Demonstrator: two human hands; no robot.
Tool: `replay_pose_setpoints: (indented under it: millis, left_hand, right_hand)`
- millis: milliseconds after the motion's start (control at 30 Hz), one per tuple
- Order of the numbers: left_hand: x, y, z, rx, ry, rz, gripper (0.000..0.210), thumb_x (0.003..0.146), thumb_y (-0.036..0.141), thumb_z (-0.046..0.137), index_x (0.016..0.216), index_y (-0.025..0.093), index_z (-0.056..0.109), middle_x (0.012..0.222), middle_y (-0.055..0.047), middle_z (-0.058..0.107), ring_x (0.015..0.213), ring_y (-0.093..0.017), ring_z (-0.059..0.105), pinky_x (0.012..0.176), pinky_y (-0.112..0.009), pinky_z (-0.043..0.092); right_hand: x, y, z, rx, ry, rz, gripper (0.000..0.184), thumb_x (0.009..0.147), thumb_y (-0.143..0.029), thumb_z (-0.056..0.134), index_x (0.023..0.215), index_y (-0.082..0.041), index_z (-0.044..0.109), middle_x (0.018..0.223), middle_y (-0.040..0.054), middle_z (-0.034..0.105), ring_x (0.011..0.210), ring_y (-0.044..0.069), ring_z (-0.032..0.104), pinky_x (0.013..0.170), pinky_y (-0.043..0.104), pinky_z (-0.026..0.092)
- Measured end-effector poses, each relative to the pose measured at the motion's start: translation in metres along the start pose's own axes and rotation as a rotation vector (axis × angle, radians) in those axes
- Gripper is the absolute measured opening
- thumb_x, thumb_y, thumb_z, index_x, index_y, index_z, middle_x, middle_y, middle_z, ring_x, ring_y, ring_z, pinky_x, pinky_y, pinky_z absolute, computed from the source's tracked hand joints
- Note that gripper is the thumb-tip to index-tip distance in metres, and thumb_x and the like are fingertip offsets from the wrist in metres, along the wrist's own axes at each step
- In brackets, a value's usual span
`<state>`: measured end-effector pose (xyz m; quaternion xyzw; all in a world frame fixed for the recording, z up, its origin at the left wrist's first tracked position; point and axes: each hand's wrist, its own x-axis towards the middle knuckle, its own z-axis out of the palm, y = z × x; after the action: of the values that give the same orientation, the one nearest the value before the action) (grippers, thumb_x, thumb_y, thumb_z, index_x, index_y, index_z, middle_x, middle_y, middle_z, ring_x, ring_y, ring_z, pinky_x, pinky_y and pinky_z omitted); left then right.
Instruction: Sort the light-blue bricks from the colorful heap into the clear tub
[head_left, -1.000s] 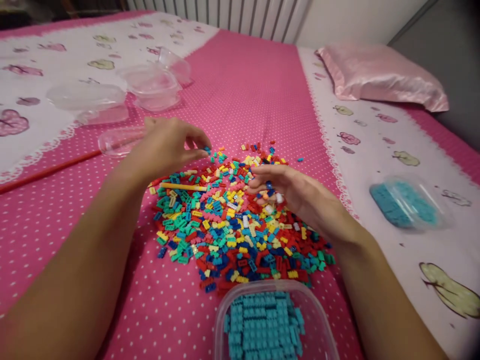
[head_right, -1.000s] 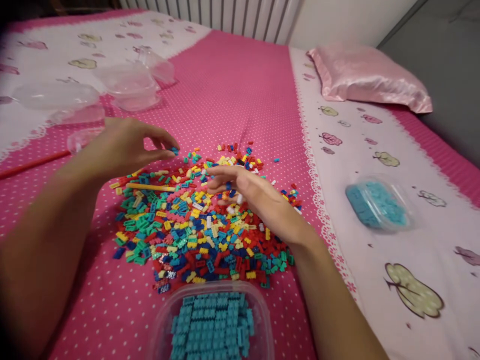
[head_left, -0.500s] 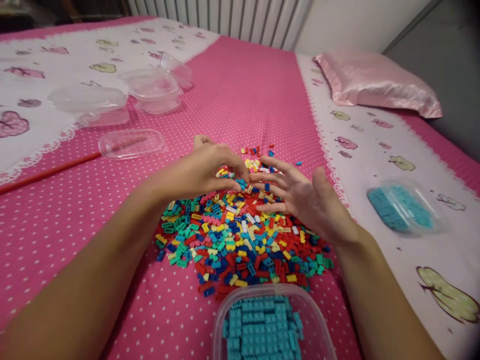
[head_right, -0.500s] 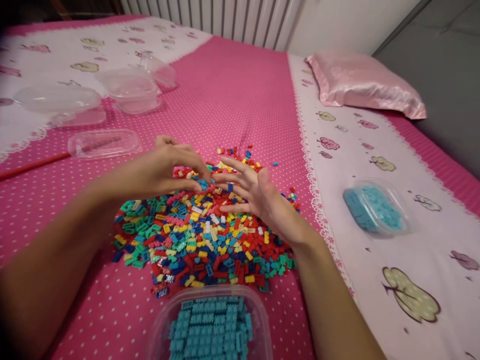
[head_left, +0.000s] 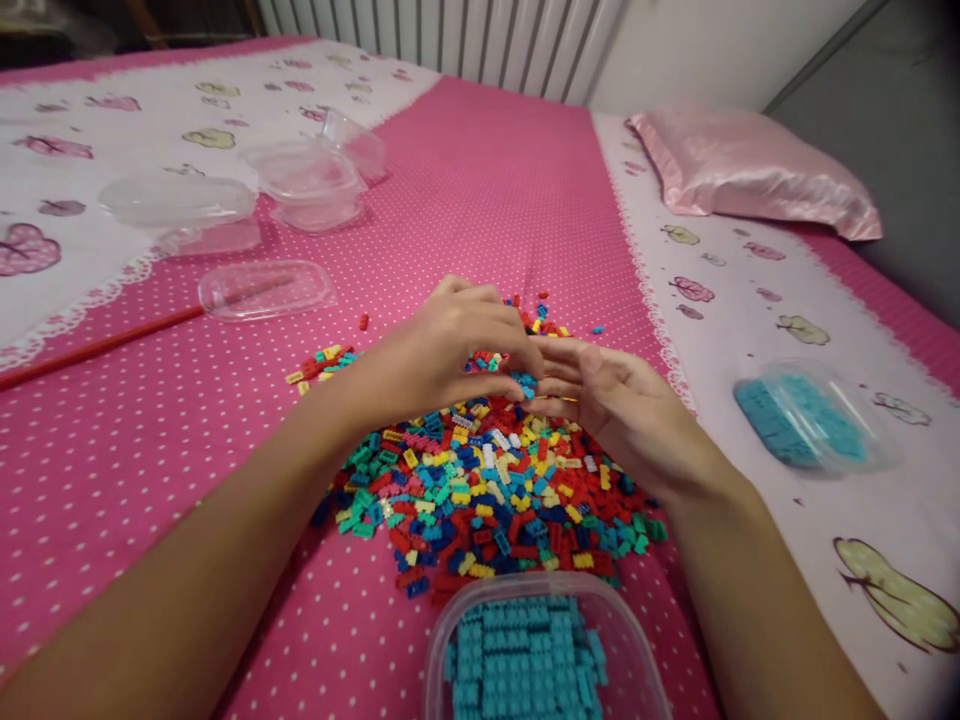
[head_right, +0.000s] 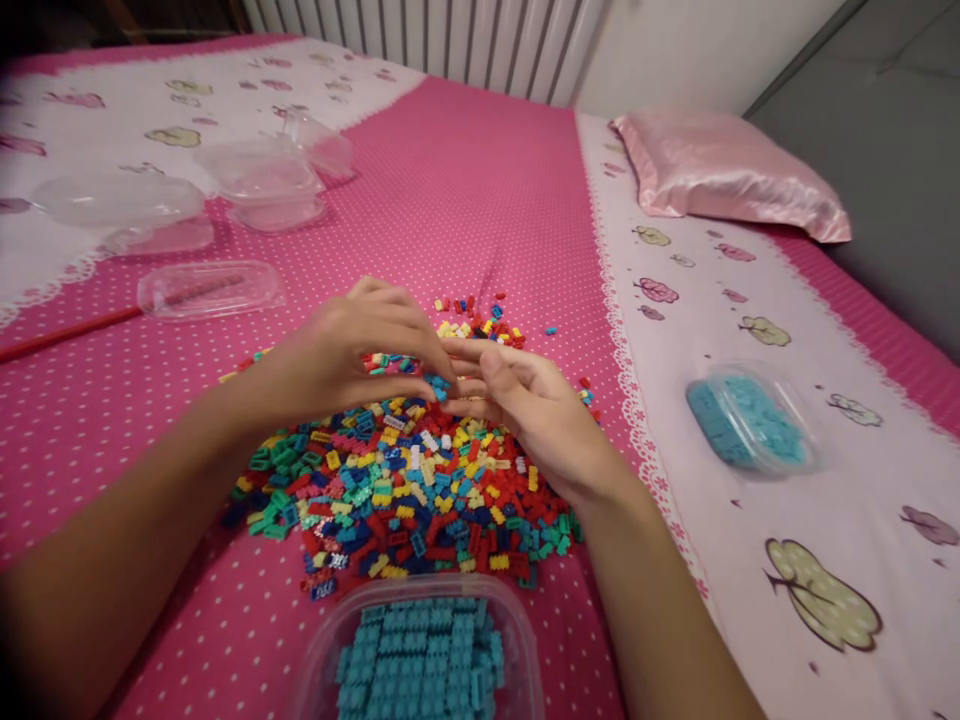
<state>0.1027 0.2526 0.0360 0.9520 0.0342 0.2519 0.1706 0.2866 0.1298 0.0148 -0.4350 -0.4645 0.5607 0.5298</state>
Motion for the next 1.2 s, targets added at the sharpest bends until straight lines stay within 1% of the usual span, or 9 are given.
replay_pose_setpoints:
  millis: [233,400,533,700,800,900,967,1067,1200]
  left_hand:
    - [-0.003,-0.01,0.008,0.025,0.042,0.058,0.012,0.086,0.029,0.071,0.094,0.021,0.075,0.089,-0.003,0.069,0.085,-0.015,0.057,0.076,-0.027,0.041]
    - [0.002,-0.002,0.016,0.076,0.14,0.113,0.011,0.089,0.024,0.067,0.094,0.017,0.073,0.085,-0.004,0.066,0.081,-0.014,0.057,0.072,-0.025,0.044]
    - [0.005,0.005,0.021,0.242,0.18,0.143,0.014,0.094,0.025,0.06,0.094,0.017,0.072,0.083,-0.004,0.066,0.078,-0.015,0.055,0.069,-0.027,0.044]
    - [0.006,0.016,0.025,0.385,0.267,0.061,0.024,0.099,0.024,0.049,0.091,0.02,0.071,0.084,-0.004,0.068,0.082,-0.017,0.054,0.071,-0.03,0.045]
    - [0.006,0.019,0.025,0.351,0.255,0.02,0.023,0.099,0.027,0.05,0.091,0.021,0.071,0.087,-0.003,0.07,0.086,-0.017,0.057,0.075,-0.031,0.047]
    - [0.003,0.013,0.019,0.228,0.238,-0.041,0.02,0.095,0.033,0.06,0.11,0.023,0.069,0.096,-0.003,0.073,0.092,-0.017,0.061,0.082,-0.031,0.048]
    - [-0.001,0.003,0.011,0.092,0.178,-0.09,0.03,0.09,0.037,0.068,0.115,0.021,0.067,0.103,-0.004,0.073,0.097,-0.017,0.064,0.085,-0.03,0.047]
    - [-0.008,-0.009,0.0,-0.128,-0.089,-0.132,0.033,0.082,0.04,0.075,0.107,0.02,0.07,0.105,-0.005,0.072,0.098,-0.017,0.064,0.088,-0.028,0.046]
    - [-0.015,-0.005,0.002,-0.077,-0.44,-0.189,0.038,0.07,0.043,0.084,0.099,0.022,0.07,0.111,-0.006,0.062,0.111,-0.024,0.054,0.101,-0.041,0.038]
  right_hand:
    - [0.003,0.007,0.0,-0.08,0.042,0.079,0.039,0.078,-0.025,0.082,0.116,-0.025,0.071,0.116,0.003,0.074,0.109,0.017,0.068,0.096,0.029,0.053]
    - [0.004,0.008,0.001,-0.149,0.142,0.013,0.027,0.07,-0.027,0.087,0.093,-0.022,0.074,0.096,0.0009,0.076,0.088,0.014,0.07,0.082,0.024,0.054]
    - [0.003,0.006,0.002,-0.201,0.164,-0.037,0.02,0.073,-0.03,0.085,0.087,-0.022,0.074,0.085,-0.0005,0.074,0.08,0.013,0.068,0.075,0.024,0.054]
    - [0.004,0.006,0.011,-0.36,0.303,-0.214,0.016,0.079,-0.033,0.08,0.088,-0.022,0.074,0.087,0.0009,0.074,0.085,0.016,0.069,0.079,0.029,0.055]
    - [0.005,0.008,0.012,-0.378,0.334,-0.221,0.016,0.08,-0.036,0.079,0.086,-0.022,0.073,0.086,0.0018,0.074,0.083,0.018,0.069,0.08,0.034,0.057]
    - [0.006,0.009,0.007,-0.37,0.392,-0.209,0.015,0.078,-0.033,0.08,0.084,-0.023,0.072,0.084,0.0016,0.074,0.08,0.019,0.069,0.078,0.036,0.057]
    - [0.006,0.01,0.001,-0.398,0.44,-0.209,0.013,0.077,-0.03,0.081,0.082,-0.023,0.072,0.082,0.0015,0.073,0.077,0.018,0.068,0.077,0.036,0.057]
    - [0.006,0.012,-0.008,-0.454,0.489,-0.217,0.013,0.075,-0.03,0.082,0.079,-0.024,0.072,0.076,0.0014,0.07,0.072,0.018,0.066,0.073,0.036,0.056]
    - [0.007,0.016,-0.012,-0.463,0.473,-0.222,0.013,0.075,-0.031,0.082,0.079,-0.025,0.071,0.076,0.0017,0.069,0.072,0.018,0.066,0.071,0.035,0.055]
